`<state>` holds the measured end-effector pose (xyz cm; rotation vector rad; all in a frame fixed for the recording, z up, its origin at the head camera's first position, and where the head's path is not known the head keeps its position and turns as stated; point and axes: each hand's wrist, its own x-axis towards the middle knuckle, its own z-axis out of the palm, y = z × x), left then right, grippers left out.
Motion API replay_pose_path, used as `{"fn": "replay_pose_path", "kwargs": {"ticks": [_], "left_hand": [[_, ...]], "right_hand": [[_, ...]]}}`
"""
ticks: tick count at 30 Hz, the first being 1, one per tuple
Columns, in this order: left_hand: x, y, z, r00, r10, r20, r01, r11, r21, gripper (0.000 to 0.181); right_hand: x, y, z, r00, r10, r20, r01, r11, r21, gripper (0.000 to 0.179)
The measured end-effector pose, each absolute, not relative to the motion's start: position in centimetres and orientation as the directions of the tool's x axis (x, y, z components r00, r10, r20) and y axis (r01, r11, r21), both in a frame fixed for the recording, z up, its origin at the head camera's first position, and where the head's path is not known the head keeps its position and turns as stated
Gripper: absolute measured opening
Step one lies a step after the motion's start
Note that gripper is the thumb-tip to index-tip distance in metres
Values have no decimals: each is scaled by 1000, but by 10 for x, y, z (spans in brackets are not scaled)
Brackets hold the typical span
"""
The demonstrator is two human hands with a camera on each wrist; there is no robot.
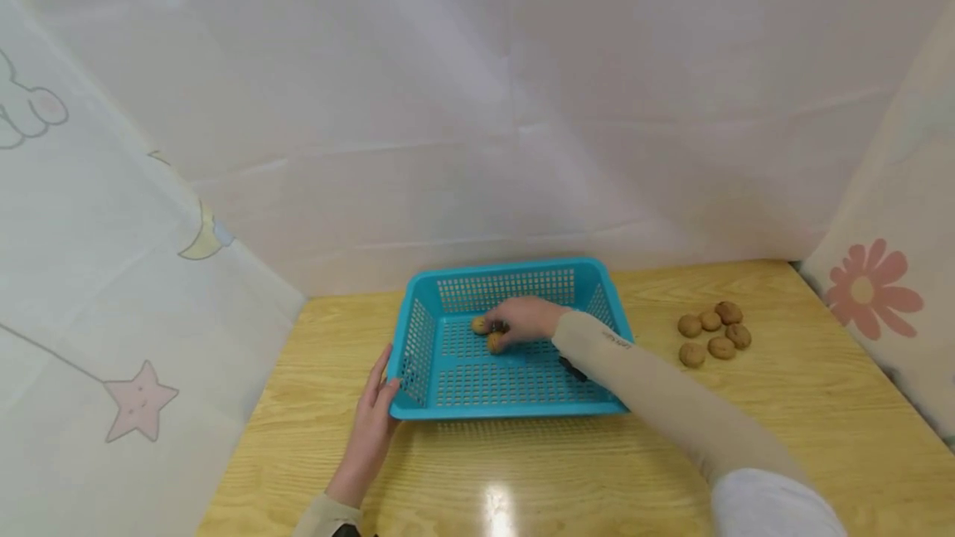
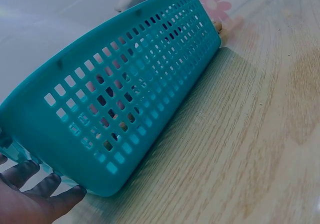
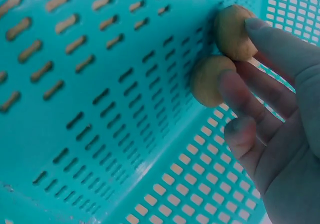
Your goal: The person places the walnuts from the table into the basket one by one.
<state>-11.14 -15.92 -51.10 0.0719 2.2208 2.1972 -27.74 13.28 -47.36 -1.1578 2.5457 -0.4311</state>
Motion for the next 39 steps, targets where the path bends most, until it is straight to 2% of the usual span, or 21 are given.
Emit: {"fn": "replay_pose_path", "kwargs": {"ticks": [12,17,24,39], "left_hand": [[-112,-159,-512,-998,52,29,30,12,999,59],[-113,-160,-512,-999,49,16,16,8,1000,59],[-114,-161,-513,-998,51,26,27,21,999,59],[-115,-161,-514,-999,40,3,3,12,1000,59]], "right_hand": [[-276,164,-448,-652,-752,-94,-621,601,-502,27],[-271,180,-431,-681,-729,-67,-623,626,-469,27],[-261,213,-411,-700,-713,45,-653,613,-446,21],[-231,292,-400,-775,-623,107,-599,671,-438,22]]}}
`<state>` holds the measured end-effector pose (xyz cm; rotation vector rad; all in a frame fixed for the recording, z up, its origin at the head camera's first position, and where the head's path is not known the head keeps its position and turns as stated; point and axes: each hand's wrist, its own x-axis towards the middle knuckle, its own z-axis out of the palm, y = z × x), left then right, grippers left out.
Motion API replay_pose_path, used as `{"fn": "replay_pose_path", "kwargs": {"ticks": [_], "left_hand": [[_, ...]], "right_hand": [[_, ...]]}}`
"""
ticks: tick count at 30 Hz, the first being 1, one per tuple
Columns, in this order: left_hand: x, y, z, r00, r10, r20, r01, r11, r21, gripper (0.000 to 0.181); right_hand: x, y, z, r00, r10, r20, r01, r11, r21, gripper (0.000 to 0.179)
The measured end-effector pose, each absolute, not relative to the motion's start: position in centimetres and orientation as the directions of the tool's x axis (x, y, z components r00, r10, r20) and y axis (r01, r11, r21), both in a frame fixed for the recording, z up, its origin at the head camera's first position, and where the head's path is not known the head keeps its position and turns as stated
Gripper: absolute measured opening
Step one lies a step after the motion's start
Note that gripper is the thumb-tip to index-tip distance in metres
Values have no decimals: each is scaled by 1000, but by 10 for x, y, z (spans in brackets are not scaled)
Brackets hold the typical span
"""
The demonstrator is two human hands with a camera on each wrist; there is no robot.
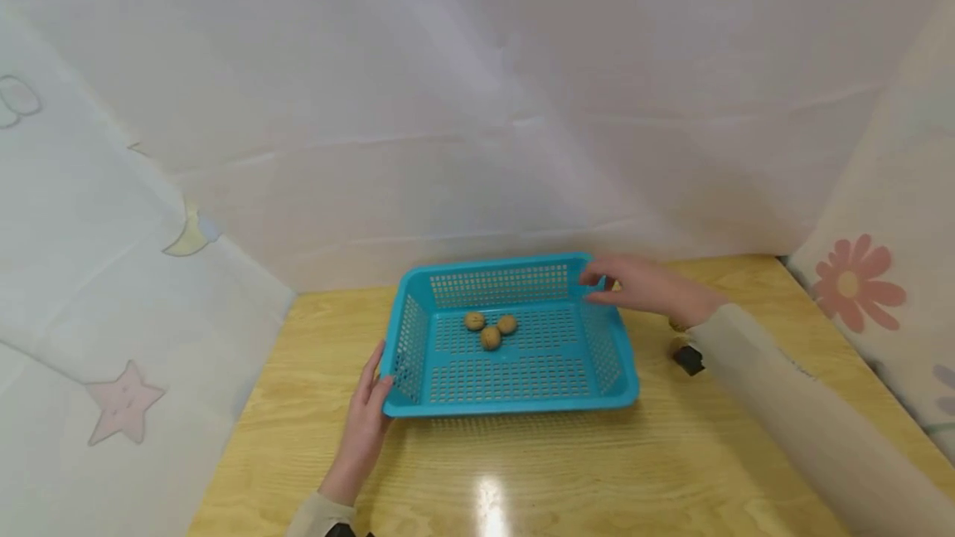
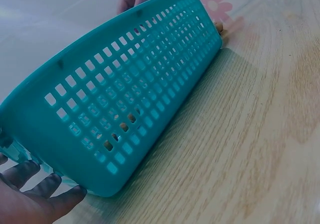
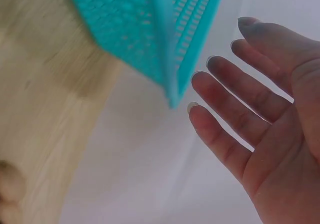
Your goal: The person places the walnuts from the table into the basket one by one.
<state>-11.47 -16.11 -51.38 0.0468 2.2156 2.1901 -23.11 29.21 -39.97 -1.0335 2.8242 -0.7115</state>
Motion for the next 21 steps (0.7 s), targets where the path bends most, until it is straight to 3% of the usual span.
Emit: {"fn": "replay_pose_path", "kwargs": {"ticks": [11,21], "left_hand": [[-115,-162,-513,-999,48,18,19,9,1000,59],[-115,-162,-515,-998,52,23,24,13,1000,60]], "right_hand": [[-202,344,-411,-866,-497,47,-456,749,-480,28],[-187,401,-435,-913,-401,75,-393,815,-425,25]]}}
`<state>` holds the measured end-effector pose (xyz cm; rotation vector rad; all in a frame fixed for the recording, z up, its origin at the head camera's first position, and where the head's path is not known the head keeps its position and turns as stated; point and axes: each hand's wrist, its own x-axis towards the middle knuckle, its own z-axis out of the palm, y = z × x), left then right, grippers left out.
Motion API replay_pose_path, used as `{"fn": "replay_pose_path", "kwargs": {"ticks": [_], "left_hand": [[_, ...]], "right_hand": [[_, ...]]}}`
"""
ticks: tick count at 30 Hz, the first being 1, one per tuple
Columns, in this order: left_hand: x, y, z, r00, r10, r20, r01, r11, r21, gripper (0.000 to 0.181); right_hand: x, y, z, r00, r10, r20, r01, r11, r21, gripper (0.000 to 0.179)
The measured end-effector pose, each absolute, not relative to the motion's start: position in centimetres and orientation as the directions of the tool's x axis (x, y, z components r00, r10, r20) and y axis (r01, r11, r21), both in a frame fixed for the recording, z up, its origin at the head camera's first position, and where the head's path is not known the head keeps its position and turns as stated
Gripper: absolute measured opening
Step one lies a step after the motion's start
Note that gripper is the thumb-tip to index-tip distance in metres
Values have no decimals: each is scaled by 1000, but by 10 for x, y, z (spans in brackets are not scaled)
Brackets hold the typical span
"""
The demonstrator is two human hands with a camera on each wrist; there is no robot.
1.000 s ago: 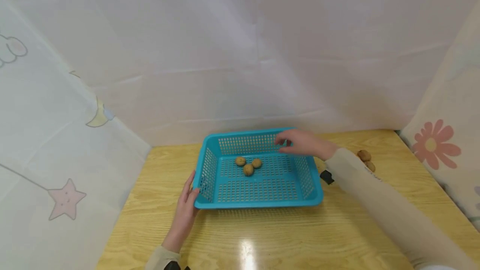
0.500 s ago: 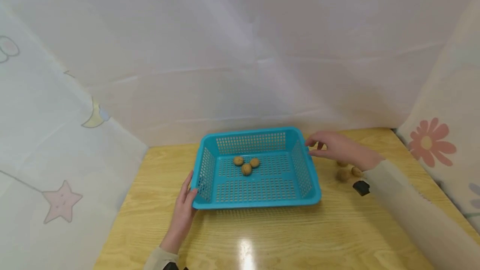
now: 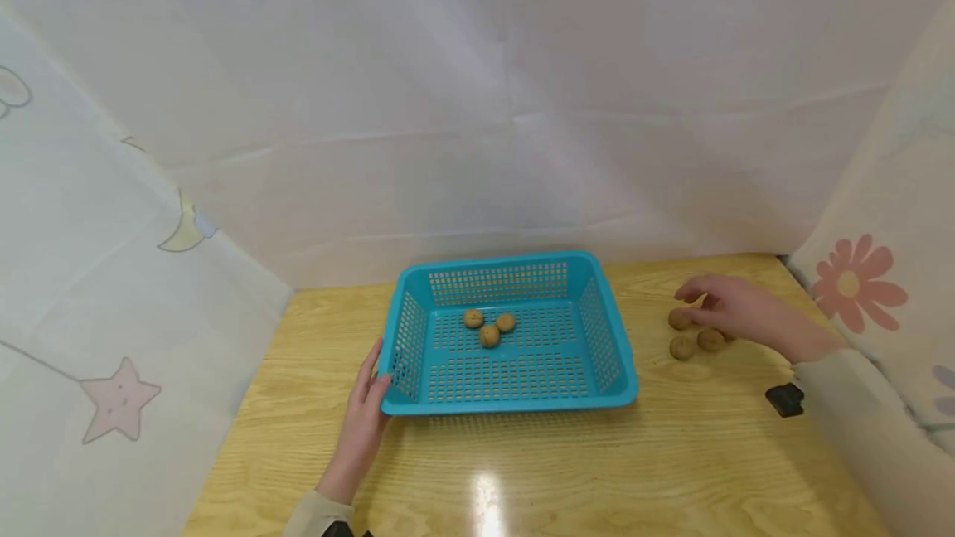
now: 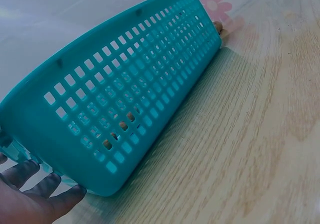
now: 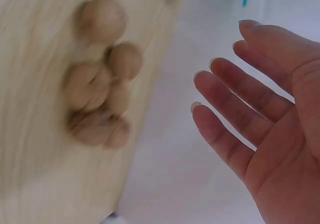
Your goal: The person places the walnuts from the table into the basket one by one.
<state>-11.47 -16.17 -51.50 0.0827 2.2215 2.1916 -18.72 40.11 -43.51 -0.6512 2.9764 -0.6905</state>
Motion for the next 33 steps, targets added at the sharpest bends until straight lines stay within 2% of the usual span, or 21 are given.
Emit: {"fn": "replay_pose_path", "kwargs": {"ticks": [5,10,16,22,27,33], "left_hand": [[-115,-162,-516,-998,53,28,29,13,1000,60],[-114,-161,-516,-998,51,40,41,14,999,60],[-114,-161,-515,-998,47,39,40,20,999,60],[-114,-161,-516,-998,53,47,48,22,999,60],[-114,-161,-516,-996,60,59,60,16,998,60],[-114,-161,-516,-997,57,55,57,18,998,59]], "right_hand": [[-185,428,-450,-922,-367,123,-385,838,-387,22],[-187,449,-464,-938,-318,136,-346,849,-399,23],[-194,464,-481,-956,-285,74,-292,880,-374,39],[-204,472,-492,-973,-227,-37,-190,884,-427,54],[-213,474,-502,-976,-209,-54,-162,872,-462,54],[-222,474,-513,-978,-204,-52,-160,878,-451,50]]}}
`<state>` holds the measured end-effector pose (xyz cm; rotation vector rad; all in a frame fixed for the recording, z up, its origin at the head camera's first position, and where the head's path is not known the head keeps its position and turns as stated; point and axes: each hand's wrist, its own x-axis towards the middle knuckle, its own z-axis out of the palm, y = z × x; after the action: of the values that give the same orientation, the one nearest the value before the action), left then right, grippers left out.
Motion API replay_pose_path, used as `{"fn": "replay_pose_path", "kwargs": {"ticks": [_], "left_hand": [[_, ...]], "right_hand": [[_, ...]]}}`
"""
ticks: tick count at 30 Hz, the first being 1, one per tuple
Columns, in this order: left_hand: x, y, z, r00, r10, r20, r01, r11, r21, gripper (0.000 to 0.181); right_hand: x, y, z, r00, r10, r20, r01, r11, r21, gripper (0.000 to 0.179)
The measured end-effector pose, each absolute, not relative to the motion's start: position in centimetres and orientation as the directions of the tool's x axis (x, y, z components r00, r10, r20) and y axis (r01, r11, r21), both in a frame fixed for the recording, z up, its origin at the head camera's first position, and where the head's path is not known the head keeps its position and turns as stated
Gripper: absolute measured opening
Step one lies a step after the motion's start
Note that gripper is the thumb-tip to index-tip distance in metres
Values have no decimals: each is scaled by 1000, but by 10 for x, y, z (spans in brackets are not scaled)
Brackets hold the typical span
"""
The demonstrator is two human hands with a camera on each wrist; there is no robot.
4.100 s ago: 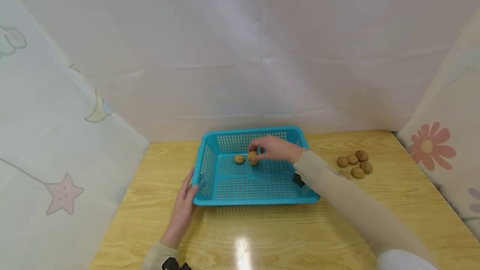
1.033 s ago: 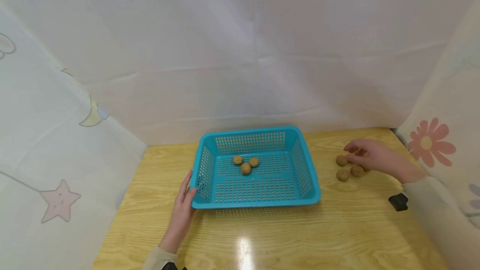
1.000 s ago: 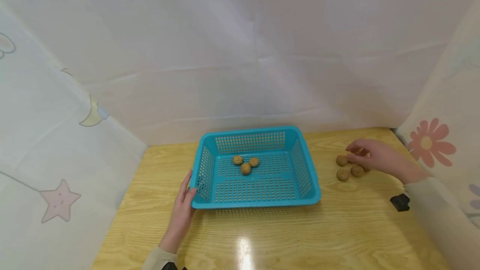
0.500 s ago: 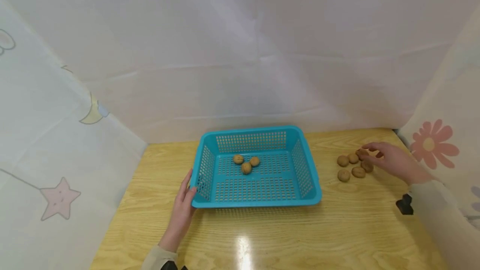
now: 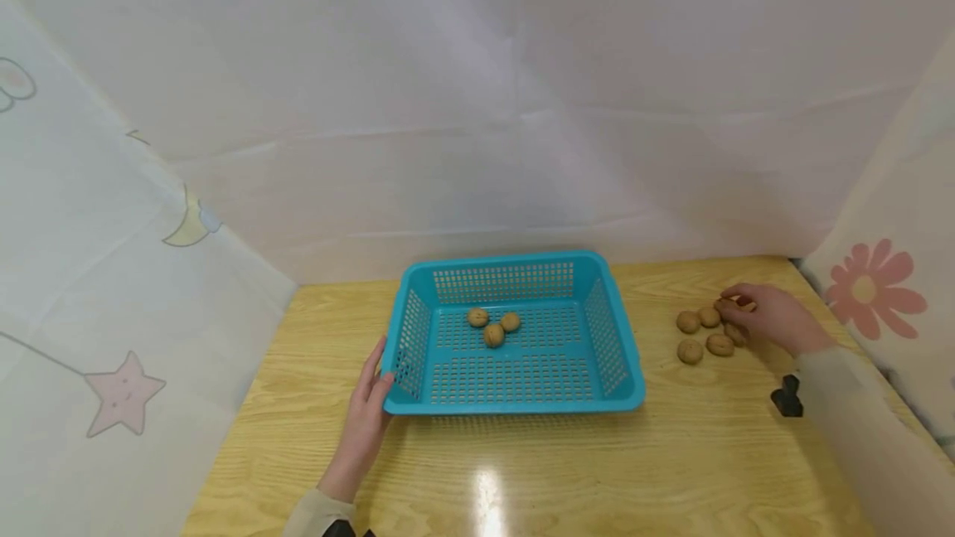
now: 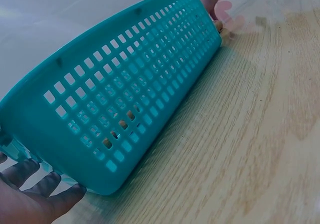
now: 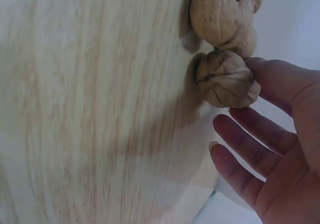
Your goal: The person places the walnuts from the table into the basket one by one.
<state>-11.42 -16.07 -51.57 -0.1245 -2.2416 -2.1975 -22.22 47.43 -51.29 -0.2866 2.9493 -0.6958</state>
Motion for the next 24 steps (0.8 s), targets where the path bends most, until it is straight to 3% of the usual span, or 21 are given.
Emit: {"fn": "replay_pose_path", "kwargs": {"ticks": [24], "left_hand": [[-113,-160,-514,-998,49,42,43,11,999,60]], "right_hand": [[-210,470,-505,-979,-205,-13,-175,867,-466,49]]}}
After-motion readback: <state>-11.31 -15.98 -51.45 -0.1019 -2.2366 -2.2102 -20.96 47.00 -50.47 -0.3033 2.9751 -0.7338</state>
